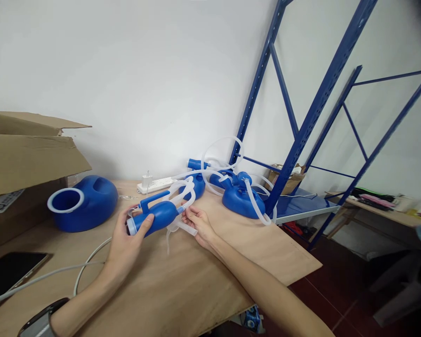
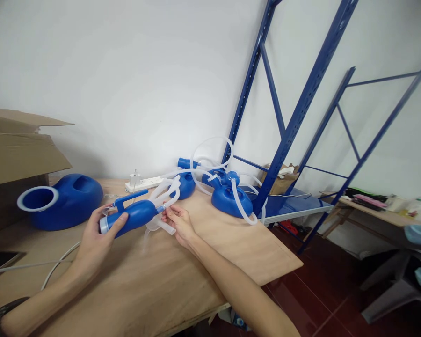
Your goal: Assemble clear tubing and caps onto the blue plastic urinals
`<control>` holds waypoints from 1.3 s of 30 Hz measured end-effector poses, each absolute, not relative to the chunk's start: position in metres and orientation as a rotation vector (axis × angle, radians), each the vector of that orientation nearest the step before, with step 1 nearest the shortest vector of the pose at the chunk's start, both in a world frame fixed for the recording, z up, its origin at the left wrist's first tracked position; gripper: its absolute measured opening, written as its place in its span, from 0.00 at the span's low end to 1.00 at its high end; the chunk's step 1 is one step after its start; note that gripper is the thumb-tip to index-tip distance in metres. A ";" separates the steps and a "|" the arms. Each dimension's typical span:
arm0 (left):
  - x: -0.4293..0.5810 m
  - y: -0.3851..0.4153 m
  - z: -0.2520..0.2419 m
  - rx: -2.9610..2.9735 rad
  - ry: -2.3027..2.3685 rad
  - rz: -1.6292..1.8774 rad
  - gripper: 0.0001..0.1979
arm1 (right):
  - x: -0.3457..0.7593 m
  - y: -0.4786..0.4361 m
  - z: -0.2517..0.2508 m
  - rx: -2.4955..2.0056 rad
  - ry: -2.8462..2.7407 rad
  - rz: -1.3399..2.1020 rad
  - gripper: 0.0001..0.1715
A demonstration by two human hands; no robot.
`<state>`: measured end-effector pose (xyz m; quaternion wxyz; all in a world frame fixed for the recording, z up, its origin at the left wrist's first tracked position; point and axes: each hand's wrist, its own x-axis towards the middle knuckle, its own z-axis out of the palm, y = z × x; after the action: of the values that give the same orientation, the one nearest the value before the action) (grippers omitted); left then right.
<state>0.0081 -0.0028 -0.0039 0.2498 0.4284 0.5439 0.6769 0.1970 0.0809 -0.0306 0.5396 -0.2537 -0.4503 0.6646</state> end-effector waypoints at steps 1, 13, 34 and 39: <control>0.008 -0.003 -0.004 1.164 1.482 1.838 0.29 | 0.197 0.081 -0.032 -0.612 -1.080 1.584 0.23; 0.006 0.000 -0.009 1.154 1.486 1.836 0.30 | 0.199 0.078 -0.032 -0.517 -1.150 1.776 0.19; 0.006 -0.001 -0.008 1.173 1.510 1.809 0.30 | 0.196 0.080 -0.034 -0.624 -1.110 1.548 0.24; 0.007 -0.002 -0.007 1.223 1.499 1.840 0.28 | 0.198 0.079 -0.035 -0.617 -1.118 1.564 0.23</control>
<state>0.0067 -0.0021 -0.0074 0.2337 0.4454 0.5459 0.6701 0.1978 0.0792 -0.0349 0.5321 -0.2586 -0.4687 0.6559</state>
